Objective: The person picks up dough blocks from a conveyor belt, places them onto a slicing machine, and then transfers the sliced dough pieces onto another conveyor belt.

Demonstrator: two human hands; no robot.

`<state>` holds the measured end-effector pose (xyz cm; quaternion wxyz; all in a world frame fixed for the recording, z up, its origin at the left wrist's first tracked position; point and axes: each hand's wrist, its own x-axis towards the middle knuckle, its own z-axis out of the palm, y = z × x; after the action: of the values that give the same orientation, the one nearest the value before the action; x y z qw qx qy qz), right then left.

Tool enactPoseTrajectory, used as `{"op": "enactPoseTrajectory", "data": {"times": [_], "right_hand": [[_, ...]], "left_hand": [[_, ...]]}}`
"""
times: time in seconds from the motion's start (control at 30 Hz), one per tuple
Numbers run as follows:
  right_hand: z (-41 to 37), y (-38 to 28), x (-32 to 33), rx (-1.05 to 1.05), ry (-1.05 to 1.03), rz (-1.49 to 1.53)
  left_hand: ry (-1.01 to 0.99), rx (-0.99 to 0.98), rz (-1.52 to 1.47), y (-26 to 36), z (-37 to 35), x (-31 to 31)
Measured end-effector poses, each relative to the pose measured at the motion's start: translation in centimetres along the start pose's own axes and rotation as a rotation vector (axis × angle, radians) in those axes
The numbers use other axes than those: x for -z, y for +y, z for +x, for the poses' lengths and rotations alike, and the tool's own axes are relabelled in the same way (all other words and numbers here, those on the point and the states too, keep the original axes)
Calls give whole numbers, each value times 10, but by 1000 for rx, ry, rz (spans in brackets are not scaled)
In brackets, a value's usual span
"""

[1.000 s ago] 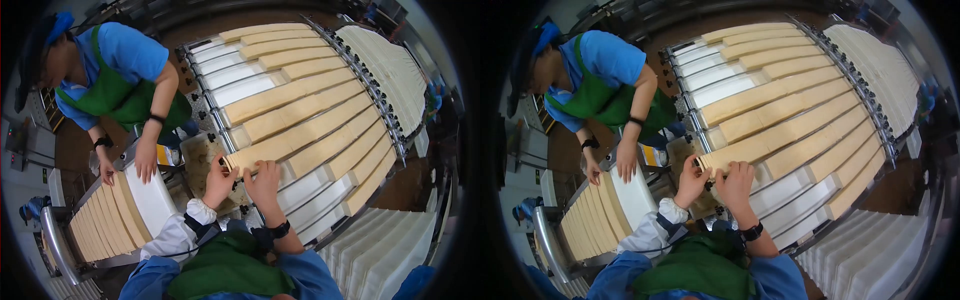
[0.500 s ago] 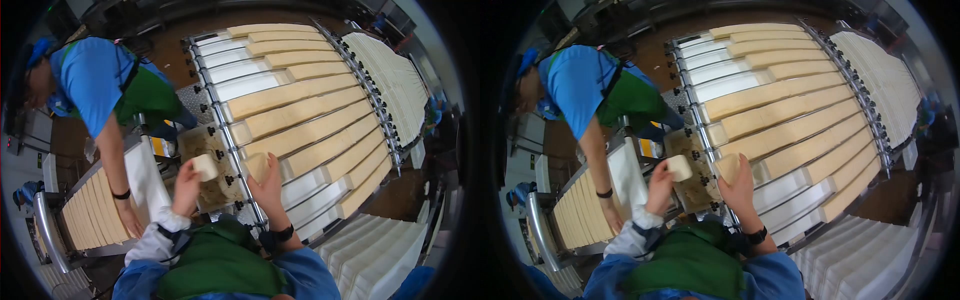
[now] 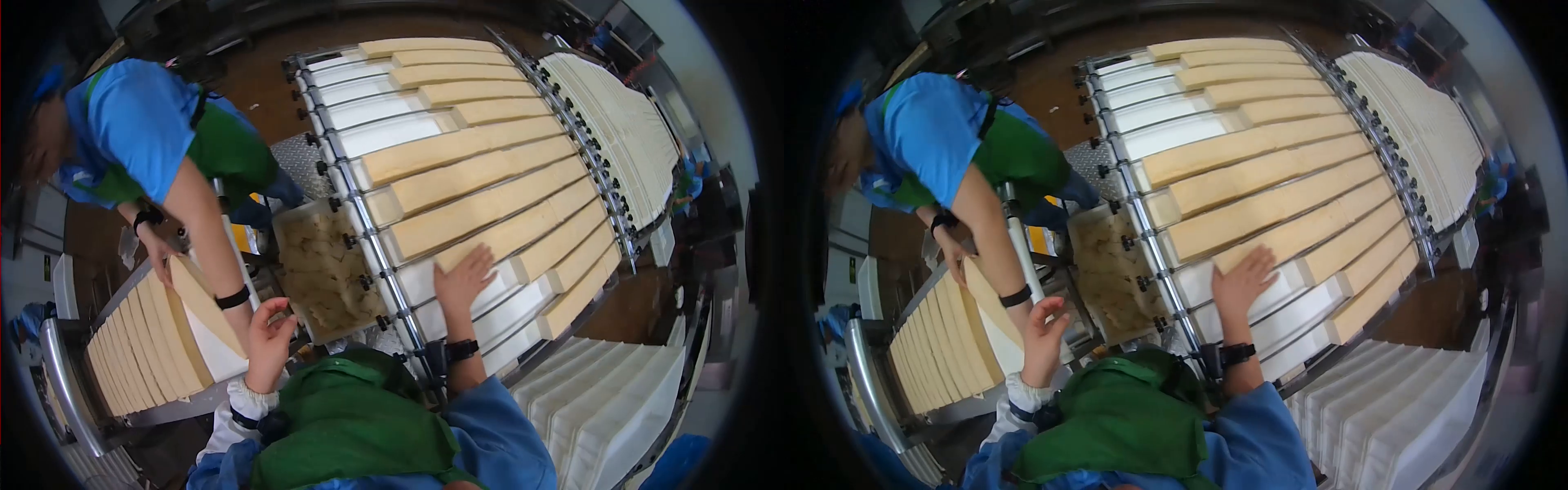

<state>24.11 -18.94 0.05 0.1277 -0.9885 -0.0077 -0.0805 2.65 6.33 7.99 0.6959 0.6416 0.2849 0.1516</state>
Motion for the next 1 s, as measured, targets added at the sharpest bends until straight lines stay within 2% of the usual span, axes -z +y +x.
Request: {"op": "enactPoseTrajectory", "data": {"times": [0.07, 0.13, 0.17, 0.2, 0.23, 0.27, 0.33, 0.37, 0.43, 0.5, 0.6, 0.63, 0.73, 0.77, 0.87, 1.0], "right_hand": [[4, 1, 0, -20, -12, -71], [-2, -24, 10, 95, -10, -105], [-9, -45, 21, 165, 0, -73], [-18, -69, 32, 330, 144, 77], [-32, -100, 43, 476, 161, 221], [-45, -128, 51, 610, 177, 360], [-79, -181, 59, 933, -91, 620], [-99, -205, 61, 1082, -218, 731], [-142, -268, 57, 1241, -545, 865], [-184, -329, 29, 1335, -798, 862], [-226, -413, -50, 1440, -748, 641], [-235, -439, -77, 1439, -709, 508], [-250, -501, -131, 1432, -491, 465], [-252, -511, -143, 1438, -498, 362], [-258, -511, -163, 1411, -444, 279], [-263, -500, -154, 1392, -433, 210]], "left_hand": [[51, 153, -175, -2, -14, 27], [104, 97, -262, -18, -28, 55], [228, -15, -65, -17, -35, 61], [351, -13, 16, -40, -42, 76], [427, -48, 62, -49, -51, 88], [509, 41, 42, -56, -62, 98], [652, 129, 68, -73, -81, 119], [708, 278, -2, -76, -89, 130], [835, 321, 91, -93, -100, 153], [915, 353, 215, -136, -109, 180], [897, 310, -130, -144, -112, 206], [843, 368, -171, -130, -114, 212], [644, 477, -149, -127, -117, 237], [568, 533, -158, -117, -119, 245], [437, 502, -298, -137, -122, 260], [304, 523, -437, -139, -124, 275]]}}
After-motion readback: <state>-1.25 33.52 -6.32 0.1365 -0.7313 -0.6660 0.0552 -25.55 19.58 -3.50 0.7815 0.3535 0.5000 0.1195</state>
